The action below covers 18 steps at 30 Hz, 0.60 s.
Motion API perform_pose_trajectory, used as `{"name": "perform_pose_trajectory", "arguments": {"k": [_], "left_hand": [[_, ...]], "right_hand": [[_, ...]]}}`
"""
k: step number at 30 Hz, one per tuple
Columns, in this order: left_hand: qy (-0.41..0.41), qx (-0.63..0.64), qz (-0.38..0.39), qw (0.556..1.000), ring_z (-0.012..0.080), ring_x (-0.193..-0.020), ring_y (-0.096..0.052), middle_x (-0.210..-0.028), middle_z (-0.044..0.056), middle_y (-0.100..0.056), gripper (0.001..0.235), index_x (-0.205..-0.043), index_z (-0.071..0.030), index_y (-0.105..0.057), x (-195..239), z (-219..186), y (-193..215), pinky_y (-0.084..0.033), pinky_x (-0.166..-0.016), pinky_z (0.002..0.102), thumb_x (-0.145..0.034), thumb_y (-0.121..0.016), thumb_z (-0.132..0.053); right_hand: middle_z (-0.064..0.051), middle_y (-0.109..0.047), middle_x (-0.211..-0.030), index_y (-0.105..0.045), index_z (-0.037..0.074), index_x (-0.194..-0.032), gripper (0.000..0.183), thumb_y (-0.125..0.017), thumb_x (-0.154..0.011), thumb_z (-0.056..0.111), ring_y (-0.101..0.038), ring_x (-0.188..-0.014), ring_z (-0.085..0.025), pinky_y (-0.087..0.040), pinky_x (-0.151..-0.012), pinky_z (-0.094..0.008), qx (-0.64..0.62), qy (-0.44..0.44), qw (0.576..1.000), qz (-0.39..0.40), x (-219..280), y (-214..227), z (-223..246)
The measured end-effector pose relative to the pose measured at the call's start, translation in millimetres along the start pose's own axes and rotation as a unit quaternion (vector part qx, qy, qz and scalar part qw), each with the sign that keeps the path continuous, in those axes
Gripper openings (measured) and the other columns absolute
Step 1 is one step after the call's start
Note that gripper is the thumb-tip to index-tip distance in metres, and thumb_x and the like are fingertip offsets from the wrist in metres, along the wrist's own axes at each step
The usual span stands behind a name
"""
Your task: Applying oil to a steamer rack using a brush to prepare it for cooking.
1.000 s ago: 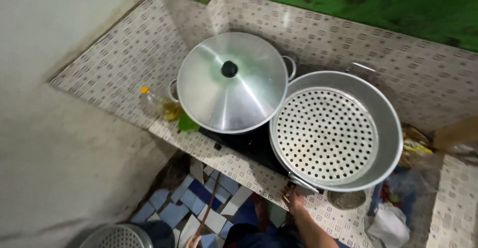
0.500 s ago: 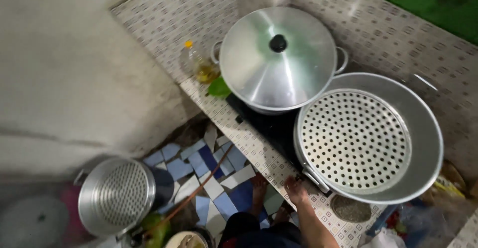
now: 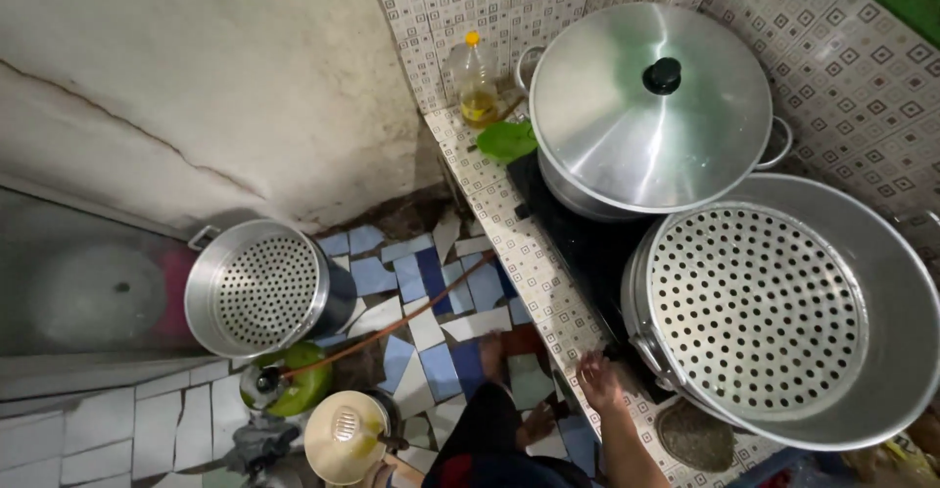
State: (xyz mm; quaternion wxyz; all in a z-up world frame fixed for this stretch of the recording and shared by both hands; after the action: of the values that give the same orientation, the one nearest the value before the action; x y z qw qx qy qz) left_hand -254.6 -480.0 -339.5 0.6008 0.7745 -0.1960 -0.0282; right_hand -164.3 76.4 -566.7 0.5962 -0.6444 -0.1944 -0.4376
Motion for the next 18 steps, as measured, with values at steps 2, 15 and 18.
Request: {"name": "perform_pose_trajectory", "arguments": {"k": [2, 15, 18], "left_hand": [[0.0, 0.001, 0.012, 1.0, 0.016, -0.122, -0.061, -0.141, -0.014, -0.051, 0.054, -0.129, -0.04, -0.061, -43, -27, 13, -0.054, -0.094, 0.034, -0.077, -0.07, -0.03], [-0.107, 0.008, 0.201, 0.974, 0.0263, -0.127, -0.053, -0.149, 0.002, -0.04, 0.058, -0.146, -0.031, -0.042, -224, -50, 57, -0.05, -0.094, 0.045, -0.092, -0.063, -0.031], [-0.142, 0.013, 0.191, 0.971, 0.0268, -0.135, -0.046, -0.151, 0.003, -0.041, 0.049, -0.144, -0.025, -0.045, -307, -72, 91, -0.043, -0.102, 0.046, -0.098, -0.056, -0.038]], "right_hand": [[-0.007, -0.067, -0.121, -0.065, 0.012, -0.116, 0.038, -0.059, -0.088, 0.036, -0.062, -0.112, -0.024, -0.052, -0.091, -0.034, -0.031, -0.011, 0.999, 0.024, -4, 5, 6], [-0.008, -0.066, -0.132, -0.067, 0.014, -0.124, 0.047, -0.072, -0.08, 0.032, -0.06, -0.124, -0.025, -0.045, -0.104, -0.042, -0.092, 0.103, 0.989, 0.062, 14, -4, 1], [-0.004, -0.067, -0.129, -0.063, 0.016, -0.131, 0.06, -0.077, -0.075, 0.031, -0.06, -0.123, -0.022, -0.044, -0.103, -0.038, -0.057, 0.121, 0.989, 0.057, 18, -12, -19]]}}
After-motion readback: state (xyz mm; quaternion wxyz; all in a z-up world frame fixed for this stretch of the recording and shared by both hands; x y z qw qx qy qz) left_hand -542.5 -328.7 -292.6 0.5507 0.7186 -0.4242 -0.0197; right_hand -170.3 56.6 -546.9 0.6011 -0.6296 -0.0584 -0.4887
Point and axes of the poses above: each hand's wrist, its own x-axis away from the middle knuckle, its own y-axis out of the back of the hand, z = x × y, the point moved 4 cm from there along -x, towards the middle knuckle
